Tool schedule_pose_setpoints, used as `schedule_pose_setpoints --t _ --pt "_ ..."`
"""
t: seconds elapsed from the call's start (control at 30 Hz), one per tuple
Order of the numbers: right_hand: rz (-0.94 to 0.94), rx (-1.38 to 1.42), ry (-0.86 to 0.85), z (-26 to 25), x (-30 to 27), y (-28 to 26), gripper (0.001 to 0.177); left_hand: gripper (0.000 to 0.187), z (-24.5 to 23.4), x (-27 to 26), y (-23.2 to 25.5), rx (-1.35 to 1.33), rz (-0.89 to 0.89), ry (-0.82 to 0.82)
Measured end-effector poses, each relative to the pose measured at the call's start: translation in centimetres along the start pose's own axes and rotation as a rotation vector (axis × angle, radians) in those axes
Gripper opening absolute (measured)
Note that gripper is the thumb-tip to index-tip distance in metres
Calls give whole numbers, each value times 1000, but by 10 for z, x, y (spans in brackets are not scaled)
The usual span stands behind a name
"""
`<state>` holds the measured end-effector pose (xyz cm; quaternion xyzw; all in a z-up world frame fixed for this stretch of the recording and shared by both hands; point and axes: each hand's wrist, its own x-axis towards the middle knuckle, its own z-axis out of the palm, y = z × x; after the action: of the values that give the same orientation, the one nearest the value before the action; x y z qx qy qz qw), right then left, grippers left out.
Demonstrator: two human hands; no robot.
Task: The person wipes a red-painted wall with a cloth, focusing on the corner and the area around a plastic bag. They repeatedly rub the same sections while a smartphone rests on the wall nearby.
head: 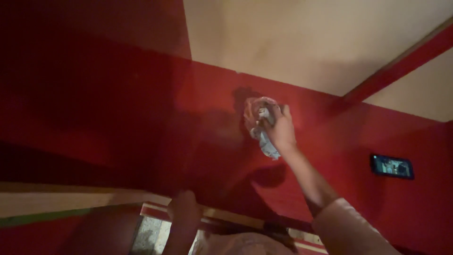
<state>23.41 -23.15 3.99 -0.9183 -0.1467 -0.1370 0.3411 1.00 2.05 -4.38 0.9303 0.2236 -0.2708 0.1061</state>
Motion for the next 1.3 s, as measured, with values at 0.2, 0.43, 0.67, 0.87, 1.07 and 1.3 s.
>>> schedule_pose_setpoints --t 0.2,0.43,0.67,0.87,1.07,1.3 --pt "-364 320 -487 -9 -41 -17 47 29 -8 -1 6 -5 -91 -69" --pt "-207 -189 -776 26 -125 -3 69 36 -7 -17 6 -67 -92 -31" --pt "-492 -183 -729 65 -165 -11 40 41 -3 -20 5 -79 -60 77" --pt "-785 -304 -614 78 -165 -50 69 37 -3 -20 5 -29 -92 13" --pt "-856 -251 -663 101 -175 -30 52 41 0 -14 3 24 -41 23" --pt "-834 -206 -648 119 -184 -13 42 37 5 -6 1 48 -39 5"
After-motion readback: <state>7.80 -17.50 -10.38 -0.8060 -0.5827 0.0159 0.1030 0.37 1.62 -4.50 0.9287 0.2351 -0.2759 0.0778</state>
